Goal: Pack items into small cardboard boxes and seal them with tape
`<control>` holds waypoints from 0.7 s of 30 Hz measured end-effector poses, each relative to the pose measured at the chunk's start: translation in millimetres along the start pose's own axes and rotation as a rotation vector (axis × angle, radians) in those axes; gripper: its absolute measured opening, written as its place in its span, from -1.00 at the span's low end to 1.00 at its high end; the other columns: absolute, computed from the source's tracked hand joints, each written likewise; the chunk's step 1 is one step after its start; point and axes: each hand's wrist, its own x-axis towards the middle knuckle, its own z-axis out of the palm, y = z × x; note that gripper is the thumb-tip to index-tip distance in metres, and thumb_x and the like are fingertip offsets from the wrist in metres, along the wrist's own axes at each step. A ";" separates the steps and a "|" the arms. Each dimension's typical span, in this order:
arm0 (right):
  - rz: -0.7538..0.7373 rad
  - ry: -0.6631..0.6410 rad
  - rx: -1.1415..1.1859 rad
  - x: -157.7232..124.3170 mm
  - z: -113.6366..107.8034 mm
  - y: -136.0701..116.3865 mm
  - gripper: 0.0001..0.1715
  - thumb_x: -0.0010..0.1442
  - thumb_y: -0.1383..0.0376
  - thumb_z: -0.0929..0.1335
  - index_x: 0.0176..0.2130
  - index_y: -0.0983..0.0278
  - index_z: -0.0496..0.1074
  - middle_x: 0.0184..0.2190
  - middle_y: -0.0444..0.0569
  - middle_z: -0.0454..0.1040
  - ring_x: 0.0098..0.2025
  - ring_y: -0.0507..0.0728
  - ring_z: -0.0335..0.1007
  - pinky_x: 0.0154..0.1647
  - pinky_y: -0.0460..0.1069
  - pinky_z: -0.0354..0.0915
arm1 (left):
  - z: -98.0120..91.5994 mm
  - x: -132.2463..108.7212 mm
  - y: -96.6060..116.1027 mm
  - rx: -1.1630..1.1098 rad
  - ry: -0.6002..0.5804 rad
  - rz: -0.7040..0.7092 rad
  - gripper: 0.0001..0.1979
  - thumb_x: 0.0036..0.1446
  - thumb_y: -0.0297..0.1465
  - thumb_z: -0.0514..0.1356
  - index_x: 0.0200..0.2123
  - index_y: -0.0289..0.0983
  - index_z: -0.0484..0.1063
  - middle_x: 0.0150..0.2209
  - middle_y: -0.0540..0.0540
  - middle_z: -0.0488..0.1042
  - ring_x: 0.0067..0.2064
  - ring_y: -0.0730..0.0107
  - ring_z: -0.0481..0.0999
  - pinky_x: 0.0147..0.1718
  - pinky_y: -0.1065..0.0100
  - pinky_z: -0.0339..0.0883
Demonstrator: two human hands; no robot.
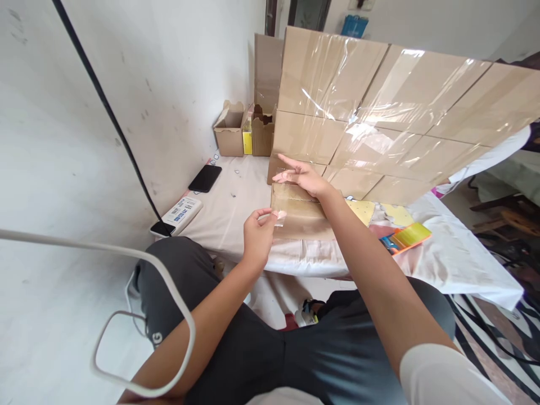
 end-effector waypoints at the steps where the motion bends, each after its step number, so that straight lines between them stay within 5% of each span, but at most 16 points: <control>1: -0.001 -0.006 -0.003 0.2 0.1 -0.1 -0.02 0.15 0.31 0.44 0.45 0.26 0.10 -0.12 -0.02 0.69 -0.03 0.15 0.62 0.27 0.19 0.37 | -1.4 -0.4 0.6 0.002 -0.004 -0.009 -0.70 0.03 -0.27 0.38 -0.21 -0.25 0.43 -0.50 0.07 0.48 -0.66 0.65 0.14 -0.68 0.51 0.00; 6: -0.001 -0.040 -0.008 -1.5 -0.3 -1.8 -0.01 0.19 0.33 0.44 0.47 0.27 0.04 -0.10 -0.03 0.69 0.04 0.15 0.60 0.34 0.19 0.31 | -3.2 -4.2 3.3 -0.026 -0.031 -0.087 -0.70 0.05 -0.32 0.38 -0.27 -0.25 0.31 -0.34 -0.02 0.59 -0.65 0.71 0.07 -0.67 0.50 0.00; 13: 0.016 -0.033 -0.015 -4.5 1.5 -6.9 0.01 0.18 0.32 0.45 0.48 0.28 0.03 -0.10 0.00 0.69 0.05 0.18 0.60 0.33 0.19 0.33 | -2.2 -6.9 -1.2 -0.040 -0.096 -0.113 -0.65 -0.02 -0.30 0.44 -0.29 -0.25 0.34 -0.49 0.10 0.41 -0.65 0.70 0.07 -0.67 0.49 -0.02; 21: 0.027 0.010 -0.004 0.0 -1.7 -2.4 0.02 0.13 0.36 0.43 0.47 0.24 0.07 -0.13 -0.03 0.69 0.00 0.18 0.61 0.28 0.22 0.35 | -5.0 -3.7 -3.8 -0.058 -0.136 -0.101 -0.69 0.03 -0.31 0.38 -0.28 -0.23 0.30 -0.34 -0.01 0.59 -0.67 0.71 0.03 -0.66 0.48 0.00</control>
